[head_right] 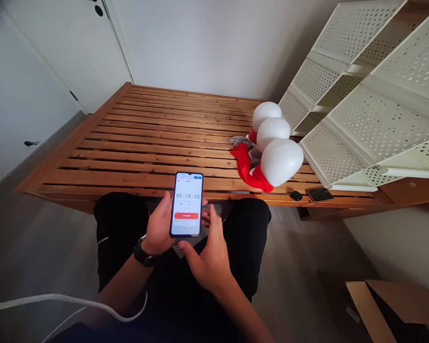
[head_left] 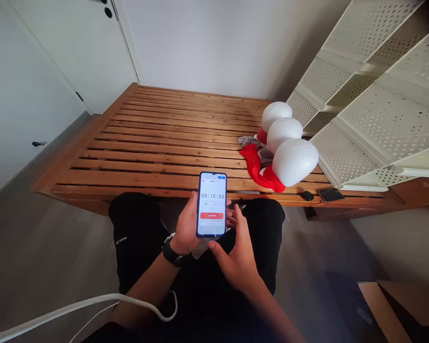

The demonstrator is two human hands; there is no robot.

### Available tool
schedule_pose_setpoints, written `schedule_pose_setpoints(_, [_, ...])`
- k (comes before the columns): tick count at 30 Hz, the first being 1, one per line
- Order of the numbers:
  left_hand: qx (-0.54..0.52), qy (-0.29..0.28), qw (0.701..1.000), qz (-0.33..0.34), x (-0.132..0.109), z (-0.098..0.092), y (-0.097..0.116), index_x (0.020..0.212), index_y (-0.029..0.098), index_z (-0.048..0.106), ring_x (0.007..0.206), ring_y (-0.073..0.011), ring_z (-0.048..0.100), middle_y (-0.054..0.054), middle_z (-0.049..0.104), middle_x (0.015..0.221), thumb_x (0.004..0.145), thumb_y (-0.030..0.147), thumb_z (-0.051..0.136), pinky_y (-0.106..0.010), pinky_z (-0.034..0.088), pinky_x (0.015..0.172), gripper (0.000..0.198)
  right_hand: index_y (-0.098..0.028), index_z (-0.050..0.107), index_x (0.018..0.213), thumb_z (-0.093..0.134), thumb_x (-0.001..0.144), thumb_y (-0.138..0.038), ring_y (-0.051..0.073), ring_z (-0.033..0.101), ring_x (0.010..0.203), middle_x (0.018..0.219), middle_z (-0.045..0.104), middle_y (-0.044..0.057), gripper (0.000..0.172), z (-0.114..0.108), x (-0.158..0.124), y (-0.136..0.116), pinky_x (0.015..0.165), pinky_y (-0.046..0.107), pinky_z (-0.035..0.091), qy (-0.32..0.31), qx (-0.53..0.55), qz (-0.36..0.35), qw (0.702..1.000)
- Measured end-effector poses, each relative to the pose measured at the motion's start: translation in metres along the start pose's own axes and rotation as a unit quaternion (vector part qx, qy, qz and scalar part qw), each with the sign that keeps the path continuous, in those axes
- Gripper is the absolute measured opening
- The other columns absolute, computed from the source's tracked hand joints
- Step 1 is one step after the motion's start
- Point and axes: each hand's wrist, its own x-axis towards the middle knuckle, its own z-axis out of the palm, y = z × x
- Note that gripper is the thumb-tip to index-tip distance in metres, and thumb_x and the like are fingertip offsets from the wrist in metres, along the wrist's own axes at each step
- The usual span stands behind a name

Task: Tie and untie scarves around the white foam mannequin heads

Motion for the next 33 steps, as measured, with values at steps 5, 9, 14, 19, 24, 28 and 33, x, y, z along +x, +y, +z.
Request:
schedule_pose_setpoints(5, [0.010, -0.001, 1.000, 0.009, 0.0004, -0.0008, -0.0001, 0.133, 0.007, 0.066, 0.111, -0.0361, 0.072, -0.023, 0.070, 0.130, 0.105, 0.058, 0.029, -0.047, 0.060, 0.090, 0.069, -0.026, 0.013, 0.165, 0.075, 0.089, -0.045, 0.032, 0.051, 0.138, 0.154, 0.043, 0.017, 0.099, -0.0002, -0.0004, -0.0012, 0.113, 0.054, 0.049, 0.007, 0.005, -0.001, 1.000])
schedule_pose_setpoints(9, [0.005, -0.009, 1.000, 0.011, 0.0008, -0.0034, -0.0009, 0.133, 0.006, 0.066, 0.111, -0.0357, 0.072, -0.023, 0.070, 0.130, 0.105, 0.057, 0.029, -0.046, 0.060, 0.090, 0.069, -0.027, 0.014, 0.165, 0.076, 0.089, -0.044, 0.032, 0.052, 0.137, 0.153, 0.044, 0.017, 0.099, 0.0002, -0.0003, -0.0015, 0.112, 0.054, 0.051, 0.008, 0.007, -0.004, 1.000])
schedule_pose_setpoints(14, [-0.023, -0.019, 1.000, -0.005, 0.0007, -0.0082, -0.0015, 0.138, 0.009, 0.063, 0.114, -0.0353, 0.071, -0.021, 0.072, 0.127, 0.104, 0.059, 0.032, -0.046, 0.059, 0.093, 0.069, -0.027, 0.014, 0.165, 0.076, 0.088, -0.044, 0.033, 0.053, 0.136, 0.155, 0.043, 0.017, 0.100, 0.0011, -0.0021, 0.0005, 0.112, 0.055, 0.050, 0.008, 0.002, 0.001, 1.000])
schedule_pose_setpoints(19, [0.001, -0.009, 1.000, 0.001, 0.0003, -0.0074, -0.0002, 0.138, 0.008, 0.063, 0.112, -0.0361, 0.072, -0.022, 0.070, 0.129, 0.104, 0.060, 0.033, -0.048, 0.059, 0.093, 0.069, -0.026, 0.015, 0.165, 0.077, 0.088, -0.044, 0.032, 0.053, 0.136, 0.154, 0.045, 0.017, 0.100, 0.0016, -0.0031, 0.0015, 0.112, 0.054, 0.050, 0.009, 0.008, 0.003, 1.000])
schedule_pose_setpoints(24, [0.017, 0.002, 1.000, 0.006, -0.0003, -0.0066, -0.0002, 0.137, 0.008, 0.064, 0.111, -0.0361, 0.072, -0.022, 0.070, 0.130, 0.104, 0.060, 0.030, -0.048, 0.060, 0.091, 0.070, -0.027, 0.016, 0.164, 0.077, 0.088, -0.043, 0.031, 0.052, 0.136, 0.155, 0.043, 0.016, 0.099, 0.0009, -0.0021, -0.0001, 0.113, 0.052, 0.050, 0.002, 0.008, 0.006, 1.000])
schedule_pose_setpoints(28, [-0.001, -0.002, 1.000, 0.001, -0.0001, -0.0080, -0.0010, 0.138, 0.008, 0.063, 0.112, -0.0362, 0.072, -0.022, 0.071, 0.127, 0.104, 0.060, 0.031, -0.048, 0.060, 0.091, 0.069, -0.028, 0.017, 0.164, 0.077, 0.087, -0.042, 0.030, 0.053, 0.135, 0.154, 0.044, 0.015, 0.099, 0.0015, -0.0016, -0.0012, 0.112, 0.052, 0.050, 0.005, 0.013, 0.010, 1.000])
schedule_pose_setpoints(33, [-0.012, 0.001, 1.000, -0.009, 0.0008, -0.0079, -0.0030, 0.137, 0.008, 0.064, 0.113, -0.0356, 0.072, -0.021, 0.073, 0.124, 0.103, 0.061, 0.033, -0.047, 0.059, 0.094, 0.070, -0.027, 0.018, 0.164, 0.078, 0.087, -0.042, 0.031, 0.054, 0.135, 0.154, 0.045, 0.015, 0.099, 0.0034, -0.0010, -0.0020, 0.111, 0.052, 0.051, 0.012, 0.016, 0.020, 1.000])
